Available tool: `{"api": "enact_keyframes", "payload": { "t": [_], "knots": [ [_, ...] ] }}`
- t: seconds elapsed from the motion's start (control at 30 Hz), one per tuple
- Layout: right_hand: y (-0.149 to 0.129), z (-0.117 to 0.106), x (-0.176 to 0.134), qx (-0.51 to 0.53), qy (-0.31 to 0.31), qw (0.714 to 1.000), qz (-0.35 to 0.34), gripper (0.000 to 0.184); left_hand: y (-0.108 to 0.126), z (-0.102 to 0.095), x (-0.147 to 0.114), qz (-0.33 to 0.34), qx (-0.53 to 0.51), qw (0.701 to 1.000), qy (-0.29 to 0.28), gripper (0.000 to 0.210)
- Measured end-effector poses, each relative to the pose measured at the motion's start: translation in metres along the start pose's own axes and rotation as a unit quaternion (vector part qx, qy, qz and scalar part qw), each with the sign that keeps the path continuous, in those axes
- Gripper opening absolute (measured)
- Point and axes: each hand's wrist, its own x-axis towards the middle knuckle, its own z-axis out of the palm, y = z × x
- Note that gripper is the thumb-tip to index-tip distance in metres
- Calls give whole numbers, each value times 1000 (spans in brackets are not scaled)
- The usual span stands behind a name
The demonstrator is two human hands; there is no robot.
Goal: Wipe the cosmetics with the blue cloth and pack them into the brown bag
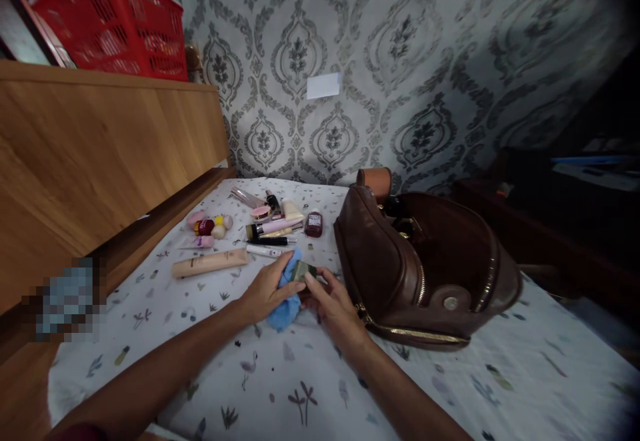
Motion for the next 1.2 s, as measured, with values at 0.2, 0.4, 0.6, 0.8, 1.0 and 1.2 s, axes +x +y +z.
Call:
{"api": "enact_keyframes", "payload": {
  "t": [0.2,0.4,0.6,0.8,1.0,1.2],
  "knots": [
    [-2,-1,-2,7,-8,1000,15,53,0,-4,2,-1,-6,999,32,36],
    [1,-2,-1,-5,-14,1000,-4,52,-1,-2,3,-34,-47,997,54,35],
    [3,-4,0,-24,-17,997,-64,55,-5,-1,6,-95,-149,983,46,48],
    [0,-6,-1,-80,-34,991,-101,57,-11,-3,5,-146,-216,964,-52,61],
    [-2,-2,-3,-109,-17,987,-114,54,-25,2,6,-160,-263,950,-45,52],
    [1,-1,-3,-143,-4,979,-147,55,-28,3,6,-175,-265,947,-40,51]
  ]
}}
